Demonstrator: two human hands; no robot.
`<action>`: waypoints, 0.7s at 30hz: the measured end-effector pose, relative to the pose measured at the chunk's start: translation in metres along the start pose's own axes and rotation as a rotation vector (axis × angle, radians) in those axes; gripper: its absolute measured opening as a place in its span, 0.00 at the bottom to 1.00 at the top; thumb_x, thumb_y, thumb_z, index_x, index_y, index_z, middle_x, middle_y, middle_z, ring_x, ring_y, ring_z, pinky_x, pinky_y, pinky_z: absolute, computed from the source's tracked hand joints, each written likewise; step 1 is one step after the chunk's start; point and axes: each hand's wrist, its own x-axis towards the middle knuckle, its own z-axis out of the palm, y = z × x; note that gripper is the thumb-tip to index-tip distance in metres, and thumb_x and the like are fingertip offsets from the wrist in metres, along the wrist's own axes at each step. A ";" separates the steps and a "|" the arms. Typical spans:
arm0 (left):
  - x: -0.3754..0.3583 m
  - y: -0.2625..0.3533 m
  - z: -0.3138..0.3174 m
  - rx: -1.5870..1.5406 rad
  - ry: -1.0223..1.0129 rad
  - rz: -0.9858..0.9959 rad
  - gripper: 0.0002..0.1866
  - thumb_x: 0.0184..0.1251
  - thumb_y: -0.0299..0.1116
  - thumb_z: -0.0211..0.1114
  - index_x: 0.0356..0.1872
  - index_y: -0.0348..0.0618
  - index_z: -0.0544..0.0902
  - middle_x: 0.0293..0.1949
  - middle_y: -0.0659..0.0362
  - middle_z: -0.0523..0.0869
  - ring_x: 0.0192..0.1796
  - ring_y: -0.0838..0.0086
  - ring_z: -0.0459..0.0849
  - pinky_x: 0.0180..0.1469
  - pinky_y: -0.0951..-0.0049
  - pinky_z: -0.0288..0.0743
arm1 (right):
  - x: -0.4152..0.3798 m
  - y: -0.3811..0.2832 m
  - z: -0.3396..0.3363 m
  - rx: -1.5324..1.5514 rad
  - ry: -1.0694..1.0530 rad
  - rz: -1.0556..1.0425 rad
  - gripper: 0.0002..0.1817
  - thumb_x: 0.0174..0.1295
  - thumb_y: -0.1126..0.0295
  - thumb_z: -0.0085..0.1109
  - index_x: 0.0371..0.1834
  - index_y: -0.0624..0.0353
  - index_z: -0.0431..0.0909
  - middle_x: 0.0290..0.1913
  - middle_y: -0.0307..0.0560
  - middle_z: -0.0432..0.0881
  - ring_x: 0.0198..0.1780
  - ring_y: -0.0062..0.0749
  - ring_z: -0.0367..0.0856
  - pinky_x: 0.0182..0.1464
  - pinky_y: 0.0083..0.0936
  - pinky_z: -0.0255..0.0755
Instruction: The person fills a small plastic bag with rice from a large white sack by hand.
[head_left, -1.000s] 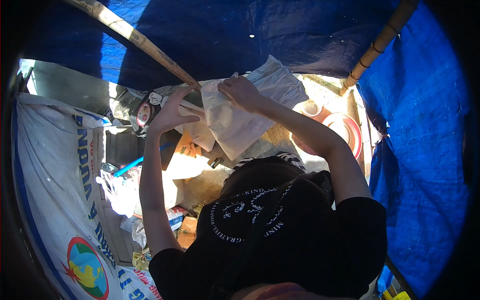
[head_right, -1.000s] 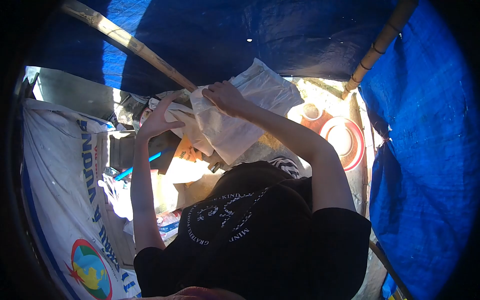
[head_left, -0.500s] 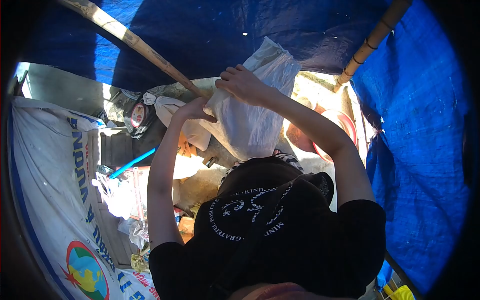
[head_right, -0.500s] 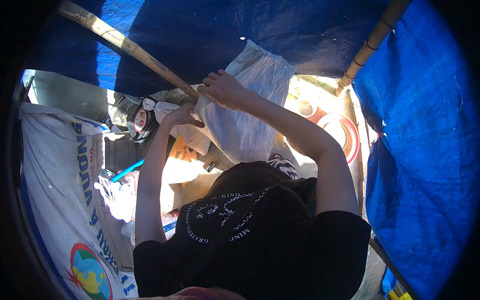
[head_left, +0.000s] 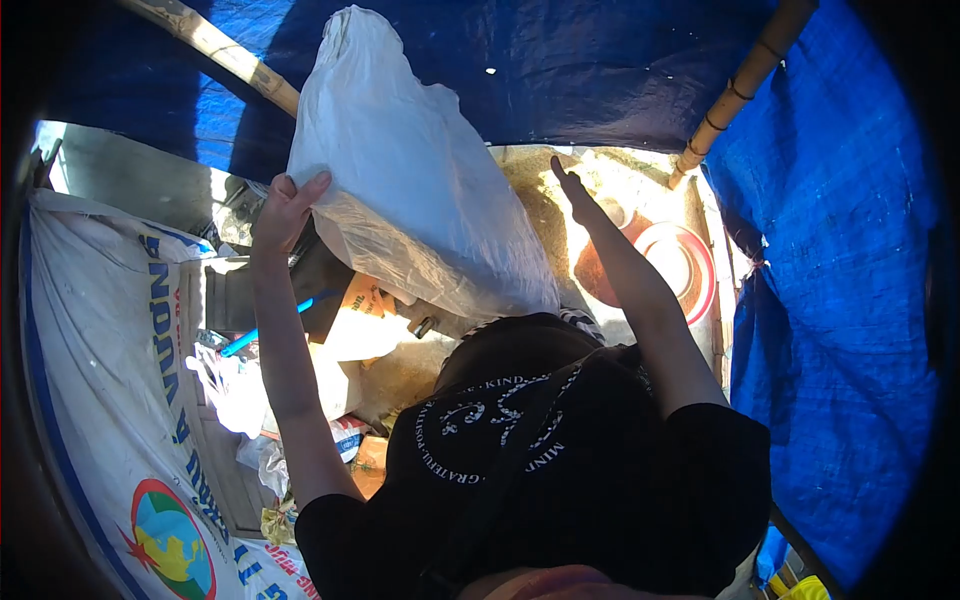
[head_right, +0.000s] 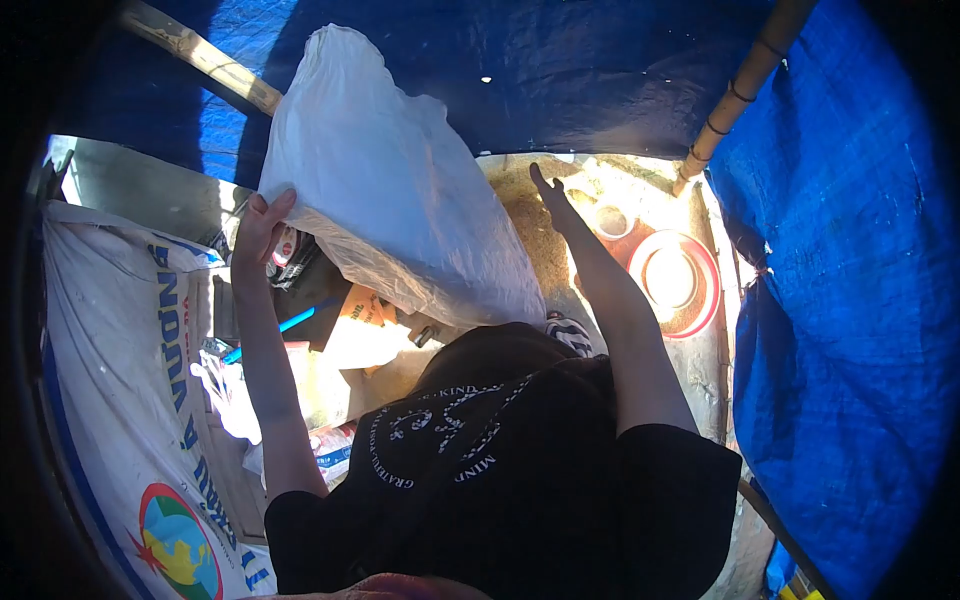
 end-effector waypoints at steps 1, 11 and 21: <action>0.003 -0.004 -0.019 0.004 0.006 0.005 0.09 0.52 0.33 0.62 0.21 0.38 0.78 0.23 0.60 0.79 0.28 0.82 0.76 0.30 0.83 0.67 | 0.009 0.029 0.002 -0.065 -0.248 0.092 0.57 0.38 0.28 0.42 0.63 0.59 0.37 0.64 0.59 0.42 0.65 0.47 0.41 0.61 0.46 0.37; -0.006 -0.006 -0.097 -0.142 0.146 0.053 0.10 0.60 0.30 0.53 0.40 0.37 0.74 0.40 0.58 0.78 0.42 0.76 0.77 0.46 0.77 0.69 | -0.007 -0.046 0.035 0.232 -0.757 0.568 0.19 0.52 0.63 0.55 0.44 0.65 0.70 0.44 0.51 0.73 0.44 0.32 0.73 0.47 0.29 0.68; -0.006 -0.069 -0.157 -0.086 0.104 -0.384 0.18 0.58 0.41 0.55 0.42 0.36 0.74 0.40 0.56 0.78 0.43 0.71 0.77 0.47 0.72 0.68 | 0.029 -0.099 -0.024 0.003 -0.088 -0.323 0.15 0.58 0.65 0.46 0.41 0.65 0.70 0.32 0.42 0.73 0.33 0.23 0.70 0.36 0.20 0.66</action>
